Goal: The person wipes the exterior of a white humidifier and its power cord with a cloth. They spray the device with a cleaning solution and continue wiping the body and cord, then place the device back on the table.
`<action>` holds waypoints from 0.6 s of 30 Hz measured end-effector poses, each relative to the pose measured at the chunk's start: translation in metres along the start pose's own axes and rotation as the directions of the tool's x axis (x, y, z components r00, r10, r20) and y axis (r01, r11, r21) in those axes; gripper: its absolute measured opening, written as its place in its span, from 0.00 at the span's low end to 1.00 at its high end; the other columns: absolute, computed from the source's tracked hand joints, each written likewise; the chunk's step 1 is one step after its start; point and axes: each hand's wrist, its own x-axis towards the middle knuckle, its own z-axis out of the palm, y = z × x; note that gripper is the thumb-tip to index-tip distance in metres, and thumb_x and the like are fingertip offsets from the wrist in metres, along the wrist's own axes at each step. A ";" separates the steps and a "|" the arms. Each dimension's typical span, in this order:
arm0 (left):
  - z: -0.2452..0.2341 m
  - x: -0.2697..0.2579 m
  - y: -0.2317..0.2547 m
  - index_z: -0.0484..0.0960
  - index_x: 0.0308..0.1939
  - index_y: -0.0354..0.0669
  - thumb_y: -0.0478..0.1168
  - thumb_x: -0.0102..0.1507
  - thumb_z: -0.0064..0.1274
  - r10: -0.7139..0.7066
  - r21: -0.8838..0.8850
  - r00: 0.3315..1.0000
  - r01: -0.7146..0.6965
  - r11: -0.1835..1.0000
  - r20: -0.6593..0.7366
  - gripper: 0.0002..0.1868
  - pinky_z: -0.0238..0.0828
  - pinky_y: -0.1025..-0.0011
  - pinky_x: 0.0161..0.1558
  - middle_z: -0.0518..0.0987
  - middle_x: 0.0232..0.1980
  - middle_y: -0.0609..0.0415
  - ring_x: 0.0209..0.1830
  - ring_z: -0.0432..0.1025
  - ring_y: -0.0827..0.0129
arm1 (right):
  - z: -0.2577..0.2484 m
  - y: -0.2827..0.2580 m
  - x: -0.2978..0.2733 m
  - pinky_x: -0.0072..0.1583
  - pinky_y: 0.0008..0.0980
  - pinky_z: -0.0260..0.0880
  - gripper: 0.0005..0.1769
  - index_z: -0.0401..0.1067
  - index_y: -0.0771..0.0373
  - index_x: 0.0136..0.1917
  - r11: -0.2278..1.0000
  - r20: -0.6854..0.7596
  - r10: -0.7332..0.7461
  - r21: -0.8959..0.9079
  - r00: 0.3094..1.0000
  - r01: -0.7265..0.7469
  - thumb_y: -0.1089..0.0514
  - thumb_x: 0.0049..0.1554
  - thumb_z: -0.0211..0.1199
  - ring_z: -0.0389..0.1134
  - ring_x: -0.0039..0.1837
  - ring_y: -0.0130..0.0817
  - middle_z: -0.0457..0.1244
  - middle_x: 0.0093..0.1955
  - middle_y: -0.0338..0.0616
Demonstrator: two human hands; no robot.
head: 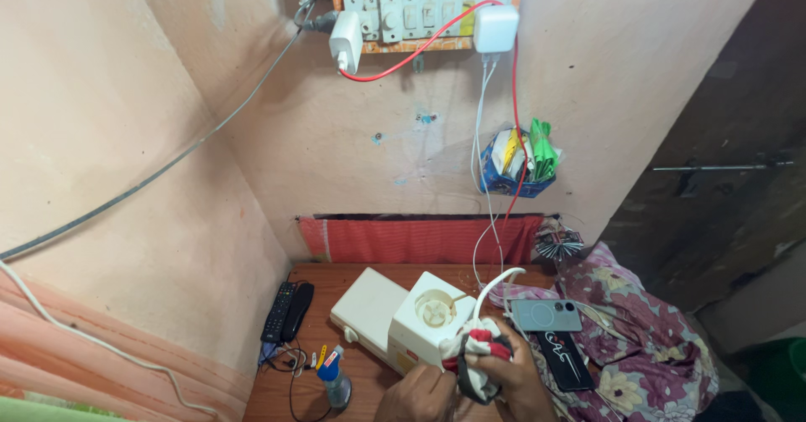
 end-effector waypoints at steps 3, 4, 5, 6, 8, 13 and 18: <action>-0.007 0.009 0.007 0.85 0.34 0.42 0.41 0.59 0.69 0.086 0.060 0.989 -0.079 0.995 -0.120 0.09 0.77 0.66 0.27 0.76 0.28 0.53 0.30 0.77 0.66 | 0.015 -0.025 0.011 0.47 0.34 0.77 0.27 0.69 0.69 0.59 0.980 -0.083 0.040 0.195 0.996 -0.023 0.67 0.44 0.64 0.74 0.43 0.34 0.70 0.43 0.47; -0.008 0.008 0.008 0.85 0.36 0.42 0.40 0.60 0.69 0.129 0.059 0.984 -0.122 0.991 -0.122 0.08 0.77 0.66 0.27 0.77 0.29 0.53 0.30 0.77 0.67 | 0.013 -0.031 0.018 0.47 0.33 0.77 0.25 0.69 0.68 0.58 0.971 -0.105 0.022 0.239 0.994 0.004 0.66 0.45 0.64 0.73 0.43 0.34 0.70 0.43 0.47; -0.009 0.006 0.008 0.86 0.37 0.41 0.39 0.61 0.69 0.167 0.057 0.978 -0.161 0.985 -0.121 0.08 0.76 0.67 0.27 0.77 0.30 0.54 0.30 0.77 0.68 | 0.007 -0.034 0.023 0.47 0.31 0.77 0.23 0.68 0.68 0.57 0.959 -0.128 0.009 0.281 0.992 0.027 0.65 0.47 0.64 0.73 0.43 0.33 0.70 0.44 0.46; -0.008 0.002 0.006 0.87 0.39 0.41 0.39 0.62 0.69 0.205 0.055 0.971 -0.200 0.978 -0.120 0.08 0.76 0.67 0.27 0.77 0.31 0.54 0.30 0.77 0.69 | 0.000 -0.037 0.031 0.47 0.30 0.76 0.21 0.69 0.66 0.57 0.938 -0.124 -0.007 0.343 0.992 0.050 0.64 0.50 0.65 0.73 0.43 0.32 0.70 0.44 0.44; 0.001 -0.003 0.001 0.84 0.40 0.41 0.37 0.61 0.66 0.298 0.084 0.940 -0.288 0.954 -0.165 0.07 0.79 0.70 0.35 0.81 0.39 0.55 0.36 0.78 0.71 | -0.019 -0.046 0.043 0.45 0.28 0.76 0.17 0.70 0.62 0.57 0.882 -0.123 -0.048 0.460 0.991 0.100 0.62 0.55 0.68 0.72 0.42 0.30 0.69 0.44 0.40; 0.005 -0.022 -0.026 0.80 0.31 0.42 0.35 0.58 0.65 0.196 -0.095 0.979 -0.200 0.975 -0.053 0.07 0.78 0.65 0.32 0.75 0.29 0.55 0.34 0.78 0.69 | -0.039 -0.072 0.047 0.44 0.33 0.77 0.17 0.72 0.56 0.56 0.866 -0.431 0.008 0.454 0.902 0.209 0.55 0.54 0.68 0.73 0.44 0.30 0.70 0.44 0.36; -0.044 -0.002 -0.041 0.82 0.35 0.39 0.36 0.62 0.61 0.025 -0.274 0.993 0.008 0.962 0.117 0.04 0.74 0.60 0.33 0.78 0.30 0.50 0.31 0.77 0.62 | -0.033 -0.079 0.037 0.48 0.37 0.78 0.17 0.72 0.53 0.55 0.790 -0.449 -0.048 0.529 0.892 0.309 0.54 0.53 0.70 0.73 0.47 0.32 0.69 0.47 0.35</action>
